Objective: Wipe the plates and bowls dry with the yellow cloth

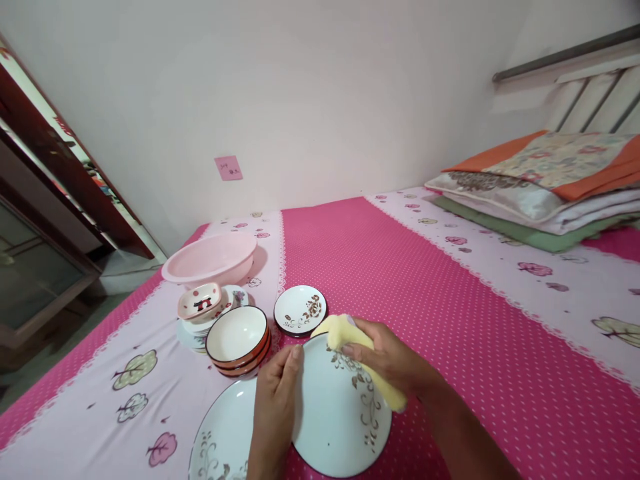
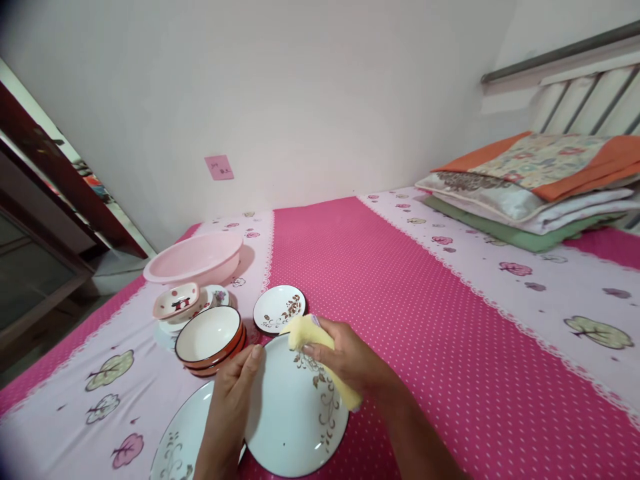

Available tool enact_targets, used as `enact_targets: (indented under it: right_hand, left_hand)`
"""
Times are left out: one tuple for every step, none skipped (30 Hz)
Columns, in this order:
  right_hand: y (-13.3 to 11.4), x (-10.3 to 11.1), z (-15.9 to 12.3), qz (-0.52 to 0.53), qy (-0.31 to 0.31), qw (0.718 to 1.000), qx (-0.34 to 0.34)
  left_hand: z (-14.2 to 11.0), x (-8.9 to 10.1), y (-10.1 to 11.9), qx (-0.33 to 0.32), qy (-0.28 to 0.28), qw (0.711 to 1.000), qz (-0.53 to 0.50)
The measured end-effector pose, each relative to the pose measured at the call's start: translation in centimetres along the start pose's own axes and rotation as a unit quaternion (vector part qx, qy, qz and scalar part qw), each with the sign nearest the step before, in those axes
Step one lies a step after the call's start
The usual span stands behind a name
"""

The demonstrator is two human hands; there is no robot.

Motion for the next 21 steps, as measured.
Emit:
enact_targets:
  right_hand:
    - [0.1, -0.1, 0.2, 0.004, 0.005, 1.000, 0.005]
    - [0.2, -0.1, 0.4, 0.006, 0.014, 1.000, 0.009]
    - [0.2, 0.0, 0.6, 0.008, 0.026, 1.000, 0.012]
    - [0.3, 0.1, 0.8, 0.011, 0.040, 0.999, 0.015]
    - [0.3, 0.2, 1.0, 0.016, 0.059, 0.998, 0.017]
    - [0.4, 0.3, 1.1, 0.021, 0.081, 0.996, 0.020]
    - [0.5, 0.3, 1.3, 0.028, 0.104, 0.994, 0.021]
    - [0.7, 0.2, 1.4, 0.036, 0.128, 0.991, 0.022]
    - [0.9, -0.2, 1.6, 0.046, 0.151, 0.987, 0.022]
    - [1.2, -0.6, 1.8, 0.059, 0.173, 0.983, 0.018]
    - [1.7, -1.3, 1.9, 0.076, 0.194, 0.978, 0.012]
    - [2.3, -2.0, 2.1, 0.098, 0.213, 0.972, 0.003]
    - [3.0, -2.9, 2.2, 0.125, 0.232, 0.965, -0.008]
    - [3.7, -3.7, 2.4, 0.157, 0.249, 0.956, -0.018]
    - [4.4, -4.5, 2.5, 0.192, 0.262, 0.946, -0.025]
    - [5.0, -5.2, 2.5, 0.224, 0.271, 0.936, -0.025]
    - [5.4, -5.6, 2.6, 0.248, 0.275, 0.929, -0.023]
    - [5.8, -5.9, 2.6, 0.260, 0.276, 0.925, -0.021]
    - [5.9, -5.8, 2.6, 0.256, 0.275, 0.926, -0.021]
    - [5.8, -5.5, 2.5, 0.236, 0.275, 0.932, -0.023]
    - [5.6, -4.9, 2.4, 0.205, 0.276, 0.939, -0.028]
  left_hand:
    - [0.0, 0.2, 0.0, -0.018, 0.017, 1.000, 0.014]
    - [-0.1, 0.4, -0.1, -0.026, 0.031, 0.999, 0.017]
    - [-0.1, 0.5, -0.4, -0.025, 0.045, 0.999, 0.009]
    - [-0.1, 0.8, -0.8, -0.018, 0.061, 0.998, -0.006]
    - [-0.1, 1.0, -1.2, -0.010, 0.081, 0.996, -0.025]
    - [-0.2, 1.3, -1.5, -0.003, 0.105, 0.993, -0.045]
    - [-0.3, 1.5, -1.9, 0.003, 0.133, 0.989, -0.062]
    - [-0.4, 1.8, -2.1, 0.009, 0.167, 0.983, -0.076]
    - [-0.6, 2.0, -2.2, 0.013, 0.206, 0.974, -0.089]
    - [-0.8, 2.2, -2.2, 0.016, 0.248, 0.964, -0.100]
    - [-1.1, 2.2, -2.0, 0.020, 0.290, 0.951, -0.109]
    - [-1.4, 2.2, -1.7, 0.024, 0.329, 0.937, -0.117]
    - [-1.8, 2.0, -1.4, 0.025, 0.363, 0.923, -0.124]
    - [-2.1, 1.7, -1.0, 0.025, 0.389, 0.912, -0.131]
    - [-2.3, 1.3, -0.6, 0.019, 0.406, 0.903, -0.137]
    - [-2.5, 0.8, -0.3, 0.014, 0.419, 0.897, -0.142]
    - [-2.7, 0.5, -0.2, 0.012, 0.432, 0.890, -0.144]
    - [-2.9, 0.2, -0.3, 0.016, 0.442, 0.885, -0.143]
    - [-2.9, 0.0, -0.5, 0.024, 0.445, 0.884, -0.141]
    - [-2.9, -0.1, -0.8, 0.033, 0.443, 0.885, -0.139]
    - [-2.9, -0.1, -1.1, 0.039, 0.430, 0.891, -0.136]
Point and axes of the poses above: each hand's wrist, its own z-axis towards the middle knuckle, its own x-axis out of the back of the hand, y = z × x, the point moved 5 cm from there along z, towards the middle knuckle, and after that the axes turned 2 degrees about -y, right-handed, at the moved point
